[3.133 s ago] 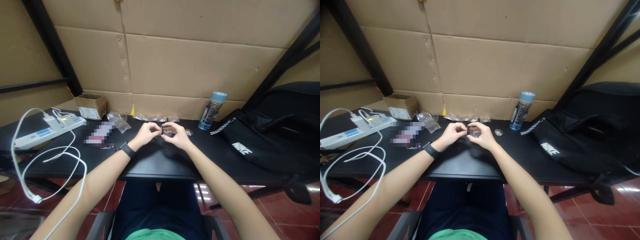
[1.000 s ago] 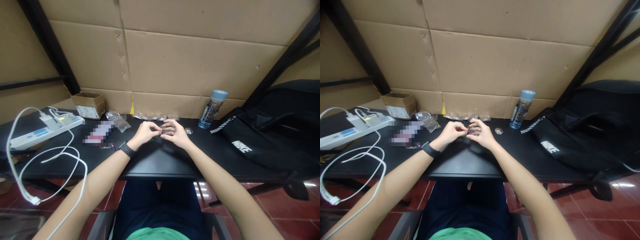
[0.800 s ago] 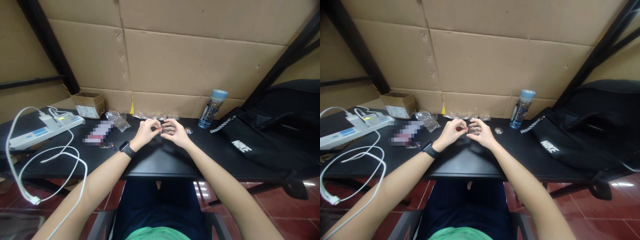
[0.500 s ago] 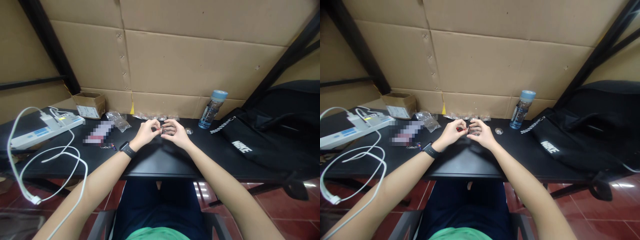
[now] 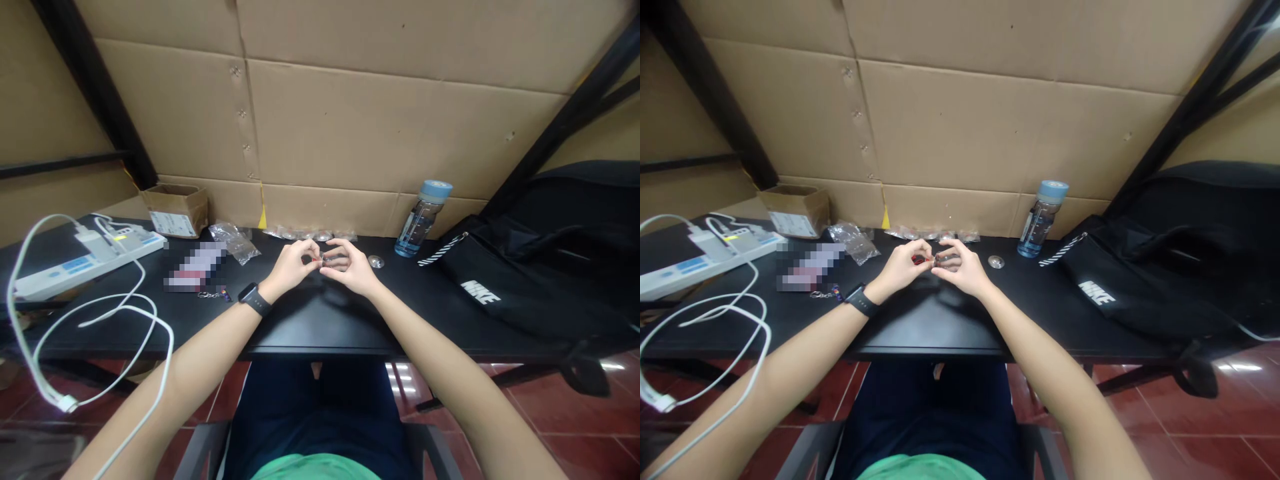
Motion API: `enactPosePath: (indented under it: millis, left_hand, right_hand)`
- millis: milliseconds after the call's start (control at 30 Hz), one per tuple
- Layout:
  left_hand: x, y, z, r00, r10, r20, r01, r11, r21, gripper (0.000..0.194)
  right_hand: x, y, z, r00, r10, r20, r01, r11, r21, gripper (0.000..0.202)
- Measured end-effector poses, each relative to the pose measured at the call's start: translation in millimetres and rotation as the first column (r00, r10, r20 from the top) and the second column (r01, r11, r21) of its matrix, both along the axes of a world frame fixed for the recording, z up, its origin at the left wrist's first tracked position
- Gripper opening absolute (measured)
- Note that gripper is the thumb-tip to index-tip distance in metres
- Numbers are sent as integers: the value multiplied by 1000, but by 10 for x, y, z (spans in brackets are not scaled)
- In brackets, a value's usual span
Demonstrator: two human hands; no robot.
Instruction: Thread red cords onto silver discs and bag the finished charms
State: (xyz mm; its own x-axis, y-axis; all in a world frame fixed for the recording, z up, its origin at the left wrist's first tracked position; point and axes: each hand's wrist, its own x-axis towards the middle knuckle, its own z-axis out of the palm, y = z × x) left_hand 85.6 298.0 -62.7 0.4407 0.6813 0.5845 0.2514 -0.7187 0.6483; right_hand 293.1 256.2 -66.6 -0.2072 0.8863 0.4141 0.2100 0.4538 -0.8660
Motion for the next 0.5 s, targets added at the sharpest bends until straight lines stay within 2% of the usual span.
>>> enactPosePath:
  millis: [200, 367, 500]
  left_hand:
    - [-31, -35, 78, 1000, -12, -8, 13, 994, 109, 21]
    - [-69, -72, 96, 988, 48, -144, -14, 973, 232, 63]
    - [-62, -81, 102, 975, 80, -209, -28, 970, 243, 54]
  right_hand:
    - [36, 14, 58, 991, -22, -132, 16, 999, -43, 69]
    - [26, 16, 71, 969, -1, -247, -36, 989, -144, 66]
    - [18, 8, 67, 972, 18, -234, -58, 984, -166, 65]
